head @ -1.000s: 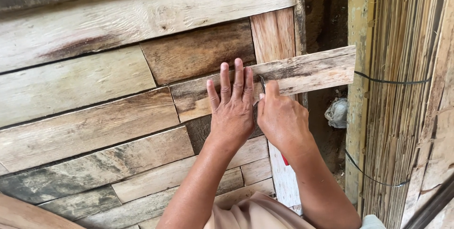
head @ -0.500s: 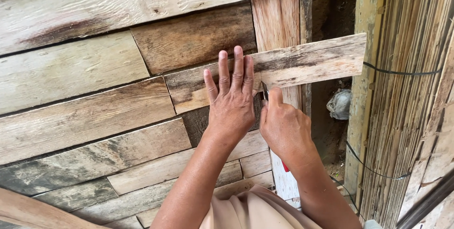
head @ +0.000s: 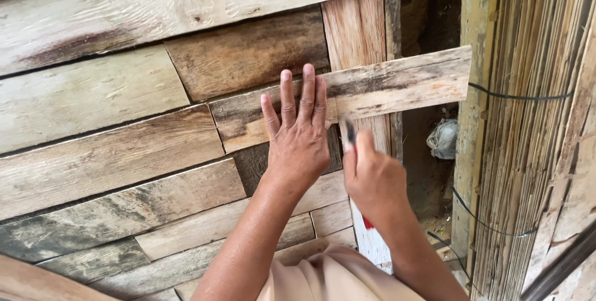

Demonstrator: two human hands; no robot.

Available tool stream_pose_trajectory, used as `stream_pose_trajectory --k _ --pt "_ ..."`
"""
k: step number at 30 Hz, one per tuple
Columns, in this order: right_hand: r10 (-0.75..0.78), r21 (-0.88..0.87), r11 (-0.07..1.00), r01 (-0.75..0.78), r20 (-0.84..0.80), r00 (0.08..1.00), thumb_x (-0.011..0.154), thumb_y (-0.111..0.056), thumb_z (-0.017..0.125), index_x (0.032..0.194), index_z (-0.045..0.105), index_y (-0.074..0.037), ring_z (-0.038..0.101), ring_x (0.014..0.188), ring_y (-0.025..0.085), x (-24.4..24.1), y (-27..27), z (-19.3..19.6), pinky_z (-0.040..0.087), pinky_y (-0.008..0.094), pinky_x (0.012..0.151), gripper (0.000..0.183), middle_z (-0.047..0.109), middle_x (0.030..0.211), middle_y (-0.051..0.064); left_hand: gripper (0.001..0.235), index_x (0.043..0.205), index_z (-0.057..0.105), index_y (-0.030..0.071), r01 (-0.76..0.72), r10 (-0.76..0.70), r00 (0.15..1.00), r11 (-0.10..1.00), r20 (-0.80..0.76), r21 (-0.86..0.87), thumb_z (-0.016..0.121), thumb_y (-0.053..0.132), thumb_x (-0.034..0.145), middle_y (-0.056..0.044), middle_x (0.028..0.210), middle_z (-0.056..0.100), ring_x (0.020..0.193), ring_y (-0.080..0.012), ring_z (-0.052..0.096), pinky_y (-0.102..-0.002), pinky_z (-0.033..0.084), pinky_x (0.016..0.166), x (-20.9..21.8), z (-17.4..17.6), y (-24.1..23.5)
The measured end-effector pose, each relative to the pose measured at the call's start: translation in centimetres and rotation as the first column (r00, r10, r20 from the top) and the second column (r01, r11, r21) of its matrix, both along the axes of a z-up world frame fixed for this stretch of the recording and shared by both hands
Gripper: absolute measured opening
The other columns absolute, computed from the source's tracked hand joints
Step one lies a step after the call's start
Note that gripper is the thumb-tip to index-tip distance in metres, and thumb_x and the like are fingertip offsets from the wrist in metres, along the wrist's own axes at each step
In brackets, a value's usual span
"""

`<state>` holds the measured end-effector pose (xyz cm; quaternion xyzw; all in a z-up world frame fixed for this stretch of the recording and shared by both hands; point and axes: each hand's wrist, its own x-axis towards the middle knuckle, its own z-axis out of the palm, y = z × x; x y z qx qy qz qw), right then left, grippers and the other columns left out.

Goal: The person selects wooden planks from a pile, positions them on a wall surface, and secures them using a red staple gun. The person repeatedly picks planks, aligns them, and staples them in place to build up a wooden wall panel.

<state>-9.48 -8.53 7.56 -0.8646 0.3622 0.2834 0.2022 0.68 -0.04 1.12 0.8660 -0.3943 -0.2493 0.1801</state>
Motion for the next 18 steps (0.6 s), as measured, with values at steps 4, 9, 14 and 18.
stream_pose_trajectory --k 4,9,14,18 --pt "0.091 -0.123 0.990 -0.074 0.137 0.986 0.107 -0.035 0.039 0.114 0.044 -0.010 0.073 0.077 0.047 3.2 -1.8 -1.6 0.051 0.060 0.067 0.026 0.065 0.076 0.034 0.072 0.165 0.008 0.008 0.008 -0.008 1.000 1.000 -0.008 0.011 0.045 0.024 0.105 -0.012 0.170 -0.012 0.152 -0.0420 -0.020 -0.067 -0.015 0.116 0.1 -0.1 -0.2" --pt "0.137 -0.180 0.977 -0.111 0.141 0.980 0.109 -0.028 0.038 0.117 0.046 -0.011 0.075 0.068 0.039 5.6 -2.6 -1.8 0.056 0.046 0.063 0.020 0.072 0.085 0.030 0.072 0.165 0.007 0.008 0.018 -0.018 1.000 1.000 -0.011 0.020 0.044 0.021 0.104 -0.011 0.171 -0.012 0.152 -0.0409 -0.021 -0.066 -0.018 0.114 0.2 -0.2 0.0" --pt "0.181 -0.193 0.968 -0.157 0.114 0.977 0.109 -0.028 0.040 0.115 0.045 -0.011 0.075 0.072 0.039 6.1 -2.8 -1.6 0.057 0.048 0.066 0.019 0.071 0.083 0.029 0.073 0.165 0.008 0.008 0.013 -0.013 1.000 0.999 0.014 0.031 0.044 0.018 0.102 -0.011 0.171 -0.011 0.153 -0.0409 -0.018 -0.065 -0.015 0.116 0.2 0.0 0.0" --pt "0.167 -0.174 0.972 -0.156 0.049 0.985 0.109 -0.030 0.039 0.115 0.044 -0.013 0.075 0.076 0.041 6.5 -2.9 -1.5 0.057 0.051 0.070 0.019 0.071 0.088 0.028 0.076 0.165 0.010 0.009 0.010 -0.012 0.999 0.999 0.048 0.045 0.046 0.016 0.098 -0.010 0.171 -0.011 0.153 -0.0401 -0.018 -0.065 -0.016 0.116 0.1 0.0 -0.1"
